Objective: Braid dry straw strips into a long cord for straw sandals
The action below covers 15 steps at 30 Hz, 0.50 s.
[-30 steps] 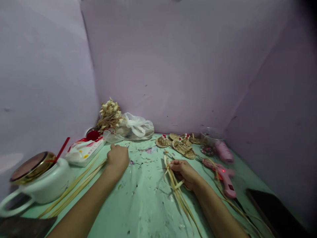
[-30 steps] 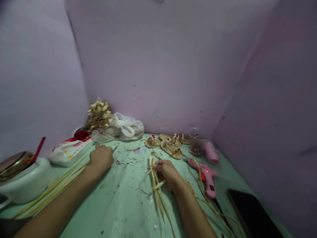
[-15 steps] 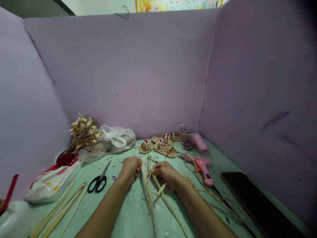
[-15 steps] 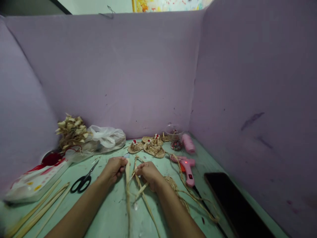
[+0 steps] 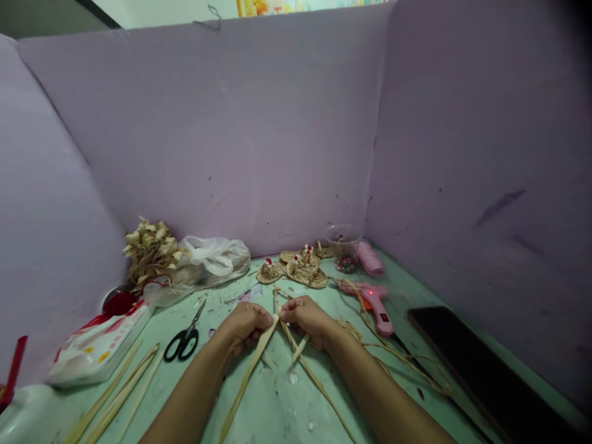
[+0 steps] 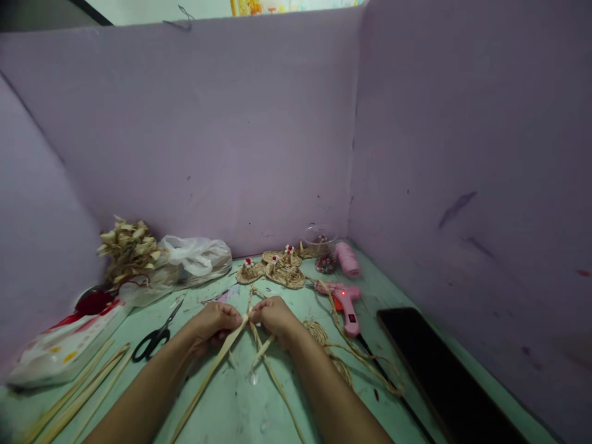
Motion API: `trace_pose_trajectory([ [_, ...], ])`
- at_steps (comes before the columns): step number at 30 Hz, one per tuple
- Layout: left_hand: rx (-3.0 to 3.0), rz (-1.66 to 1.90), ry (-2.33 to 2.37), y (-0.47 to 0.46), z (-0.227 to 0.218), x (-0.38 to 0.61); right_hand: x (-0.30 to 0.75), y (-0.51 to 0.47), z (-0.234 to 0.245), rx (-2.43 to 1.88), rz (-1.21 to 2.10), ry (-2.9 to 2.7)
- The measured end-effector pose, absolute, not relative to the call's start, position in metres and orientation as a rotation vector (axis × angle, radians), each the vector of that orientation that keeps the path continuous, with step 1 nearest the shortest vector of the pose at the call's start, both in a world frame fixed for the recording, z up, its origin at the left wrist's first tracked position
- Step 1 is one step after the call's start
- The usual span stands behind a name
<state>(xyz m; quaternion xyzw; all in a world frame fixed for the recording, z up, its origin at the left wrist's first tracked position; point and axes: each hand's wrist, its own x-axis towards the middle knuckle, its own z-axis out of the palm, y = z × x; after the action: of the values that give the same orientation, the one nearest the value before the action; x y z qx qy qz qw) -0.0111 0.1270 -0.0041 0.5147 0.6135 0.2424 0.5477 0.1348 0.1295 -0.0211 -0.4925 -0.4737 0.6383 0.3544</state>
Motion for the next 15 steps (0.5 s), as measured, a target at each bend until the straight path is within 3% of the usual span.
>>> trace_pose_trajectory([
  [15,1.3,0.679,1.573,0.117,0.01,0.009,0.136,0.129,-0.018,-1.23,1.688,-1.17],
])
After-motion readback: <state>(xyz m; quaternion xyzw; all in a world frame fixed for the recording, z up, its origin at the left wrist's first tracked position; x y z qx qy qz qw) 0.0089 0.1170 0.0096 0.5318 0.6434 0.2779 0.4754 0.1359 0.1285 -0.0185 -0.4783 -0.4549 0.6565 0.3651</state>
